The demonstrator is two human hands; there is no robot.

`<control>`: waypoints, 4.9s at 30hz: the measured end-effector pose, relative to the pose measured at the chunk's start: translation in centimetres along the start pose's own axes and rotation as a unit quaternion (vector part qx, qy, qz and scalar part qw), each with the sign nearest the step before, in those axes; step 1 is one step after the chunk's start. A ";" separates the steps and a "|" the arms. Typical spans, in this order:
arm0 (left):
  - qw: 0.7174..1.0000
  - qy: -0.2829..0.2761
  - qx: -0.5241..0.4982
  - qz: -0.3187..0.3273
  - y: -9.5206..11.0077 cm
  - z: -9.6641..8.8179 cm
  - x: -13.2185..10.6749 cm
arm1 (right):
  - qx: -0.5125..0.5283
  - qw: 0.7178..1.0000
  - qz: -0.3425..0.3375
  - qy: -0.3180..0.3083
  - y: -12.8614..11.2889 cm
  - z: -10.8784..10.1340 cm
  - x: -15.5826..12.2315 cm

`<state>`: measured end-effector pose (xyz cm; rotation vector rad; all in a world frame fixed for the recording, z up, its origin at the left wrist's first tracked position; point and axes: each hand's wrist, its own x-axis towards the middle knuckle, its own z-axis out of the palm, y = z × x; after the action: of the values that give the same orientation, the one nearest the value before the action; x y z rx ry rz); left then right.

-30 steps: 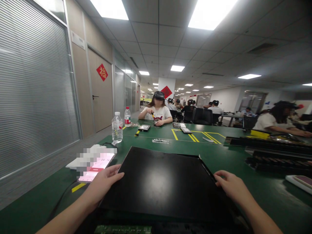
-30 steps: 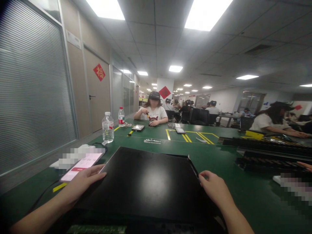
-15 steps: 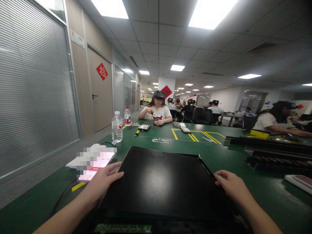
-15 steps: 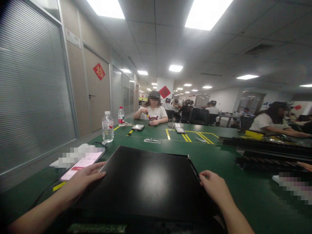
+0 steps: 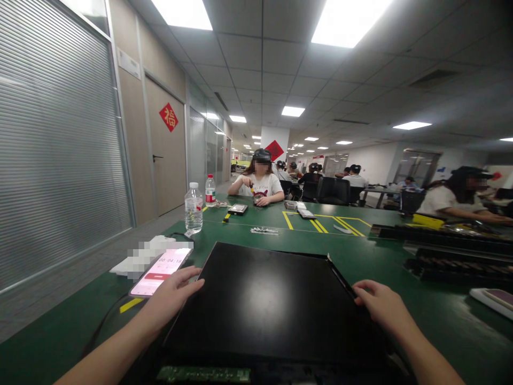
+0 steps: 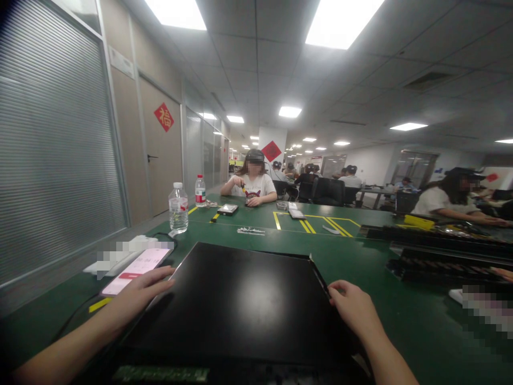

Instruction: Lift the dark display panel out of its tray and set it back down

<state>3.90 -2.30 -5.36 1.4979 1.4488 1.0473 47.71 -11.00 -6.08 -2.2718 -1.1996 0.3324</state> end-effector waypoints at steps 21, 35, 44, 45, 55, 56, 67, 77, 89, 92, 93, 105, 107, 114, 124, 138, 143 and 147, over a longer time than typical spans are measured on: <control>0.989 -0.103 0.098 0.039 -1.3 0.0 0.0 | -0.029 0.999 -0.015 -0.012 -0.1 0.3 -0.2; 0.908 -0.186 0.303 0.223 -2.1 -1.8 -0.4 | -0.017 1.000 -0.010 -0.001 -0.3 0.4 -0.4; 0.884 -0.292 0.292 0.218 -1.1 -2.8 -0.7 | -0.013 1.000 -0.011 -0.001 -0.5 0.2 0.2; 0.883 -0.298 0.291 0.219 -1.1 -2.9 -0.7 | -0.013 1.000 -0.012 0.000 -0.4 0.2 0.3; 0.865 -0.351 0.286 0.215 -1.1 -3.7 -0.4 | -0.014 1.000 -0.009 0.003 -0.4 0.4 0.5; 0.864 -0.353 0.288 0.213 -1.1 -3.8 -0.4 | -0.013 1.000 -0.009 0.004 -0.4 0.4 0.5; 0.859 -0.352 0.304 0.215 -0.1 -3.4 -1.1 | -0.002 1.000 -0.013 0.003 -0.1 0.4 0.6; 0.852 -0.348 0.292 0.259 -0.7 -3.3 -1.2 | -0.008 1.000 -0.010 0.001 -0.2 0.4 0.1; 0.895 -0.215 0.320 0.224 -1.5 -2.9 0.2 | -0.007 1.000 0.003 -0.007 -0.8 -0.1 -0.2; 0.901 -0.140 0.351 0.215 -2.4 -2.4 1.1 | -0.002 1.000 0.000 -0.004 -0.6 0.0 -0.1; 0.900 -0.126 0.360 0.212 -2.6 -2.2 1.3 | 0.000 1.000 -0.002 -0.002 -0.5 0.0 0.0; 0.887 -0.100 0.401 0.205 -2.8 -0.7 0.6 | 0.000 1.000 -0.015 -0.002 0.2 0.2 -0.5; 0.891 -0.102 0.391 0.208 -2.9 -0.7 0.7 | 0.000 1.000 -0.017 0.001 0.2 0.2 -0.5; 0.891 -0.108 0.392 0.203 -2.8 -0.8 0.8 | 0.008 1.000 -0.021 0.005 0.0 0.3 -0.6; 0.888 -0.109 0.400 0.198 -3.1 -1.1 1.0 | -0.018 1.000 -0.025 -0.001 0.1 0.4 -0.5; 0.912 -0.111 0.347 0.188 -3.0 -0.8 0.5 | -0.075 0.997 -0.014 -0.004 1.8 0.6 0.2; 0.931 -0.097 0.310 0.165 -2.9 -0.9 0.6 | -0.081 0.996 -0.030 -0.033 1.2 0.8 0.0; 0.955 -0.092 0.243 0.143 -2.2 -1.2 0.4 | -0.077 0.996 -0.029 -0.041 0.9 0.5 -0.1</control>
<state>2.05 -1.78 -6.96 2.1490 1.4465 0.7086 48.09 -11.28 -7.05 -2.3684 -1.3727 0.3256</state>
